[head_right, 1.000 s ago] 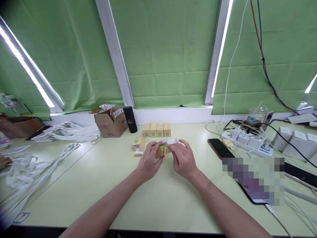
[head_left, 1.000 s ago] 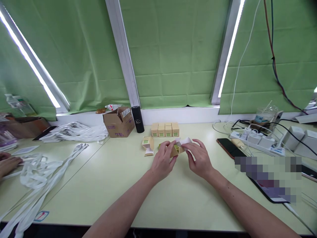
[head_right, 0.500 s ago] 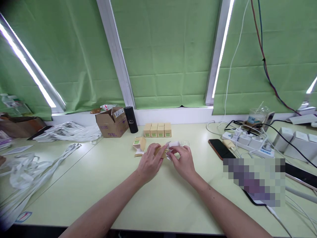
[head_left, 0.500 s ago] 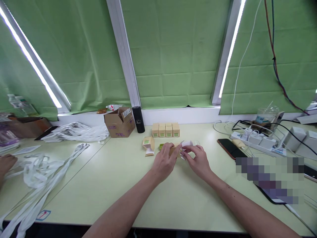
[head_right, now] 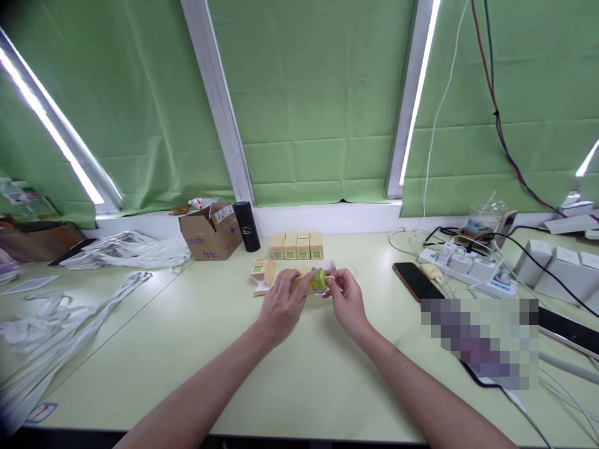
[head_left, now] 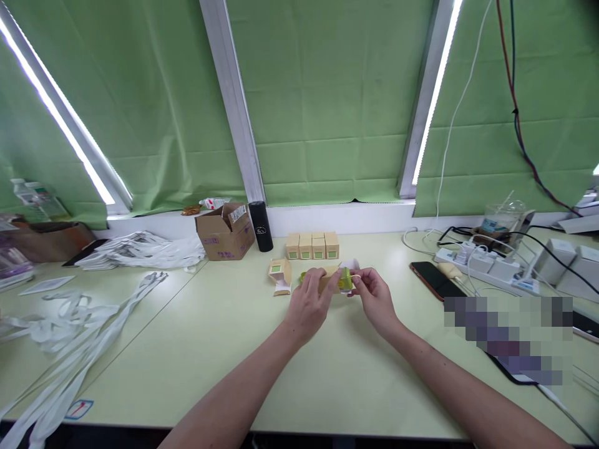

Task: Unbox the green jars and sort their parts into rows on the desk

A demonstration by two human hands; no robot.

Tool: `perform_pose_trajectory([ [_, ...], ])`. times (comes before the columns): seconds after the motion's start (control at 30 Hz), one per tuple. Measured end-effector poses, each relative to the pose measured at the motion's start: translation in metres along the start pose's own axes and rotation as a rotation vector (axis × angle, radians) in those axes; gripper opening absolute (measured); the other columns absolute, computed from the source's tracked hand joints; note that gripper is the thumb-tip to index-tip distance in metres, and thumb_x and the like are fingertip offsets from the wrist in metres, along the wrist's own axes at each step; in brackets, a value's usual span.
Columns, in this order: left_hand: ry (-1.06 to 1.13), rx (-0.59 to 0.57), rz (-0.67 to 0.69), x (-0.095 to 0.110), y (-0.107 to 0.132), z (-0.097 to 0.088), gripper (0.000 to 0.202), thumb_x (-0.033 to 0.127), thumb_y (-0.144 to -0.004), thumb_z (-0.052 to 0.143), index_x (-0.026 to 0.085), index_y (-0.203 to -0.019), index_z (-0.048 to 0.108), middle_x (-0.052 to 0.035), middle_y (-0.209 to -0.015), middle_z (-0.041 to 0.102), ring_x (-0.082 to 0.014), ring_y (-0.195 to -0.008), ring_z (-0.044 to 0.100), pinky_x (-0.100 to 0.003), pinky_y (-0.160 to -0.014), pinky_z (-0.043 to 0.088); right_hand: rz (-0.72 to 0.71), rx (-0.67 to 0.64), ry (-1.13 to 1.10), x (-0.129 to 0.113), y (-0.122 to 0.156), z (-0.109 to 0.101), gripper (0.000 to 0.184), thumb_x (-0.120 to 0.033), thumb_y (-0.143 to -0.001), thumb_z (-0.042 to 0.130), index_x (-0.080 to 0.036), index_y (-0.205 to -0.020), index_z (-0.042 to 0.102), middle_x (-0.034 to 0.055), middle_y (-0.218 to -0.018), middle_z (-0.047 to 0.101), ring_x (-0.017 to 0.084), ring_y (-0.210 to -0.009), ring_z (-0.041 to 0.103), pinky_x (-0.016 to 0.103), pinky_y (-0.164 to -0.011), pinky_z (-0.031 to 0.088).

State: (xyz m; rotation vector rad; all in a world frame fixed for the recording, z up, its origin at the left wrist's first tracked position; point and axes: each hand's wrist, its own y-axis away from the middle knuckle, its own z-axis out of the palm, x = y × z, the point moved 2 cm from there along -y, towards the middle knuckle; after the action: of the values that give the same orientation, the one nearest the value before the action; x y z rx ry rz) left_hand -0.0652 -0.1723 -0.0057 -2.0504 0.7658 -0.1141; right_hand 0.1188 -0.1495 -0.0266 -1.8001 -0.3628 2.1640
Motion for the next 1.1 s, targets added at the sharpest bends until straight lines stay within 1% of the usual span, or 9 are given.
perform_pose_trajectory([
  [0.2, 0.066, 0.019, -0.087, -0.004, 0.001, 0.001, 0.068, 0.01, -0.097, 0.051, 0.027, -0.161, 0.034, -0.0165, -0.123, 0.055, -0.031, -0.121, 0.056, -0.043, -0.089, 0.061, 0.059, 0.068, -0.131, -0.007, -0.004, -0.004, 0.044, -0.064, -0.084, 0.077, -0.024, -0.09, 0.06, 0.0022, -0.094, 0.067, 0.02, -0.083, 0.067, 0.042, -0.068, 0.068],
  [0.33, 0.148, 0.045, -0.239, -0.013, 0.002, 0.002, 0.07, 0.015, -0.097, 0.055, 0.029, -0.162, 0.031, -0.0163, -0.128, 0.053, -0.0312, -0.122, 0.056, -0.048, -0.094, 0.059, 0.065, 0.097, -0.189, -0.012, -0.008, -0.009, 0.044, -0.063, -0.083, 0.078, -0.025, -0.09, 0.057, 0.0027, -0.1, 0.066, 0.021, -0.086, 0.068, 0.045, -0.066, 0.069],
  [0.47, 0.278, 0.108, -0.411, -0.023, 0.004, 0.006, 0.064, 0.023, -0.101, 0.056, 0.028, -0.161, 0.033, -0.0163, -0.134, 0.052, -0.0316, -0.129, 0.053, -0.054, -0.104, 0.053, 0.054, 0.053, -0.107, -0.009, -0.01, -0.011, 0.046, -0.065, -0.082, 0.076, -0.024, -0.091, 0.059, 0.0056, -0.102, 0.069, 0.022, -0.083, 0.068, 0.042, -0.066, 0.065],
  [0.53, 0.438, 0.143, -0.512, -0.026, 0.005, 0.009, 0.061, 0.028, -0.103, 0.055, 0.028, -0.16, 0.034, -0.0167, -0.141, 0.05, -0.0305, -0.134, 0.051, -0.051, -0.106, 0.053, 0.03, -0.01, -0.014, -0.004, -0.009, -0.01, 0.046, -0.067, -0.084, 0.073, -0.024, -0.089, 0.059, 0.0062, -0.099, 0.071, 0.022, -0.082, 0.067, 0.04, -0.068, 0.062],
  [0.63, 0.796, 0.186, -0.692, -0.029, 0.004, 0.014, 0.058, 0.038, -0.104, 0.054, 0.028, -0.157, 0.033, -0.0169, -0.15, 0.049, -0.0277, -0.136, 0.052, -0.042, -0.098, 0.059, -0.032, -0.163, 0.189, 0.003, -0.003, -0.005, 0.042, -0.066, -0.092, 0.063, -0.024, -0.09, 0.06, 0.0055, -0.097, 0.072, 0.022, -0.083, 0.067, 0.038, -0.074, 0.058],
  [0.73, 1.113, 0.253, -0.858, -0.031, 0.001, 0.017, 0.059, 0.05, -0.101, 0.059, 0.024, -0.15, 0.037, -0.0167, -0.143, 0.059, -0.0262, -0.13, 0.06, -0.039, -0.099, 0.058, -0.086, -0.315, 0.424, 0.006, 0.004, 0.0, 0.033, -0.056, -0.101, 0.052, -0.024, -0.094, 0.06, 0.0038, -0.092, 0.071, 0.021, -0.081, 0.067, 0.037, -0.076, 0.055],
  [0.9, 1.481, 0.292, -1.098, -0.033, -0.001, 0.021, 0.063, 0.061, -0.091, 0.069, 0.025, -0.137, 0.045, -0.0122, -0.127, 0.07, -0.0267, -0.108, 0.072, -0.046, -0.089, 0.064, -0.174, -0.42, 0.648, 0.004, 0.01, 0.001, 0.02, -0.041, -0.104, 0.047, -0.026, -0.097, 0.058, 0.0028, -0.092, 0.071, 0.022, -0.083, 0.066, 0.037, -0.076, 0.053],
  [0.97, 1.606, 0.285, -1.136, -0.032, 0.0, 0.022, 0.061, 0.06, -0.092, 0.068, 0.026, -0.137, 0.045, -0.0116, -0.129, 0.069, -0.0257, -0.103, 0.074, -0.05, -0.088, 0.065, -0.189, -0.439, 0.691, 0.004, 0.011, 0.001, 0.019, -0.039, -0.104, 0.046, -0.026, -0.098, 0.058, 0.0031, -0.093, 0.071, 0.022, -0.085, 0.066, 0.037, -0.077, 0.053],
  [1.1, 1.802, 0.218, -1.148, -0.03, 0.0, 0.022, 0.056, 0.054, -0.097, 0.065, 0.024, -0.14, 0.044, -0.0138, -0.125, 0.073, -0.0264, -0.099, 0.078, -0.056, -0.098, 0.06, -0.167, -0.462, 0.739, 0.003, 0.013, 0.003, 0.018, -0.037, -0.104, 0.044, -0.027, -0.098, 0.056, 0.0029, -0.093, 0.071, 0.023, -0.086, 0.066, 0.038, -0.078, 0.053],
])
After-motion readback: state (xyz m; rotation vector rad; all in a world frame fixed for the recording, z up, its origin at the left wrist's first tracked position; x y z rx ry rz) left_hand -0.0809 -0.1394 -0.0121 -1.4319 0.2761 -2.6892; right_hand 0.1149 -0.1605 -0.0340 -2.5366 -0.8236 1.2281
